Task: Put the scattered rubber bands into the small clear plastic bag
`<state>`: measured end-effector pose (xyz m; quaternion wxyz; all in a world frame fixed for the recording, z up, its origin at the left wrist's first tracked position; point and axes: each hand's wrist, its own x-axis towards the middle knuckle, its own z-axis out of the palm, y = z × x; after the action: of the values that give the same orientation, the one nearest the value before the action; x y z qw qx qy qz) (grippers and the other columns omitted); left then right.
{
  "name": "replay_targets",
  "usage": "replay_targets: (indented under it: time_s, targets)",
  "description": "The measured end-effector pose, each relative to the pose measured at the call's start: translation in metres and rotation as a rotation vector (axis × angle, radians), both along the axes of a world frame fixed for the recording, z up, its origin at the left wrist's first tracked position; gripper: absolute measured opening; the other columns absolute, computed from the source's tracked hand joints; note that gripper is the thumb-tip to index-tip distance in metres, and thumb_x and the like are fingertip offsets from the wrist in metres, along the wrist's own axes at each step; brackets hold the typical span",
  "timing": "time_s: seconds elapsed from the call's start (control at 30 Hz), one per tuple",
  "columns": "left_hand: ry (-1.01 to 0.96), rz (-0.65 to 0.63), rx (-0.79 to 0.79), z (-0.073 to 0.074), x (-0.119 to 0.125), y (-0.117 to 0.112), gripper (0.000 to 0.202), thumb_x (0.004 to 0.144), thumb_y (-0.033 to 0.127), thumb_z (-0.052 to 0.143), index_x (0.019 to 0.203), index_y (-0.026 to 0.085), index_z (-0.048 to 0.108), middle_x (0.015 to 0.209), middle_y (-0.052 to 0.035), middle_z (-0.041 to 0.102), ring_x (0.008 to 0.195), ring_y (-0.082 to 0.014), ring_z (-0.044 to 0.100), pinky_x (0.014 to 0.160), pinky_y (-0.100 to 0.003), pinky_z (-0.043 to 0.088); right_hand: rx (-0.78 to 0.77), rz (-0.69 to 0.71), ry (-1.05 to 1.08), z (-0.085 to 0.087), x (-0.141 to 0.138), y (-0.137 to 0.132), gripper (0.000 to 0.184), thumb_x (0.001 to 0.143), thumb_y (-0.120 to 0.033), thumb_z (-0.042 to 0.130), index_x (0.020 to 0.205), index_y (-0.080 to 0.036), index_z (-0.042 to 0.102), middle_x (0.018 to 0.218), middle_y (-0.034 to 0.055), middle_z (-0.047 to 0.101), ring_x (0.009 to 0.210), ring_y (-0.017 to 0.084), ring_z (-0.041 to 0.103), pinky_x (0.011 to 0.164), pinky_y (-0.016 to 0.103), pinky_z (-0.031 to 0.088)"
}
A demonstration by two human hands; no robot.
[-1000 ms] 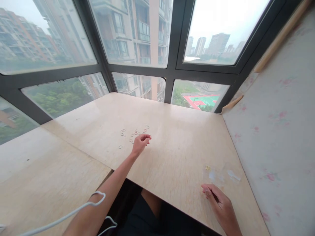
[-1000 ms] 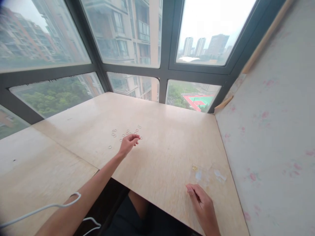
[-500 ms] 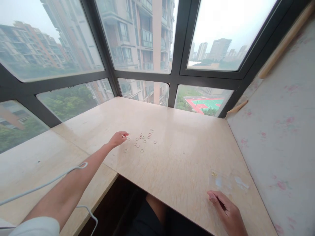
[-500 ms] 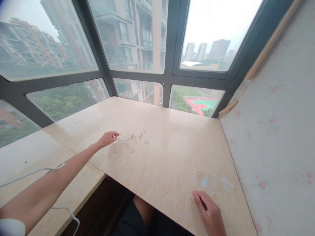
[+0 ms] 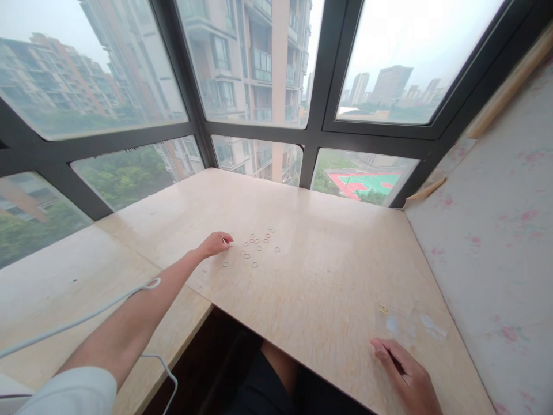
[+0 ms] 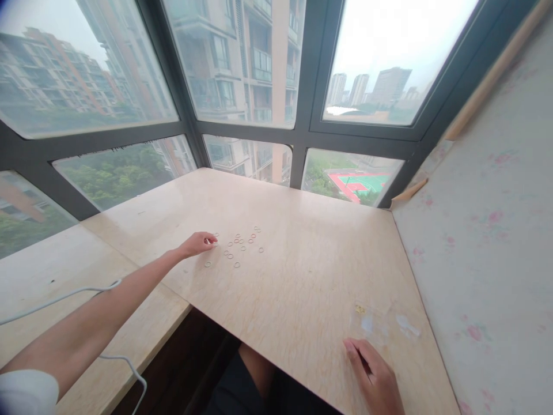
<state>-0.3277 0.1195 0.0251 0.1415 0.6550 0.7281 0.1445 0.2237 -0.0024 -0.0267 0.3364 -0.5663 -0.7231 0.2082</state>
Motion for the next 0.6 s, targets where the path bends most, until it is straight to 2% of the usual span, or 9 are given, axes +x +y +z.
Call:
replay_targets:
  time_s: [0.17,0.33,0.6]
  targets:
    - [0.014,-0.033,-0.029,-0.003,0.0,0.0,0.018,0.065,0.028,0.055,0.066,0.021,0.072,0.072,-0.004,0.071,0.071,-0.0195,0.064,0.064,-0.025,0.046,0.006,-0.012,-0.007,0.002,-0.002,0.0,0.038,0.085,-0.052,0.051,0.078,-0.022,0.072,0.081,0.0058,0.074,0.073,0.021,0.07,0.063,0.022,0.056]
    - [0.058,-0.03,-0.07,-0.002,0.0,0.002,0.014,0.064,0.024,0.055,0.063,0.021,0.069,0.071,-0.0043,0.071,0.069,-0.02,0.064,0.062,-0.026,0.043,-0.003,-0.03,-0.032,0.003,-0.003,0.0,0.04,0.085,-0.054,0.05,0.078,-0.022,0.072,0.081,0.0062,0.074,0.071,0.021,0.07,0.063,0.023,0.056]
    - [0.071,-0.045,-0.133,0.009,0.01,-0.001,0.006,0.055,0.019,0.058,0.054,0.021,0.065,0.063,-0.0028,0.067,0.062,-0.0189,0.06,0.059,-0.026,0.038,0.003,-0.022,-0.027,0.002,-0.004,0.0,0.039,0.086,-0.053,0.049,0.079,-0.022,0.071,0.081,0.0066,0.073,0.073,0.021,0.069,0.064,0.025,0.055]
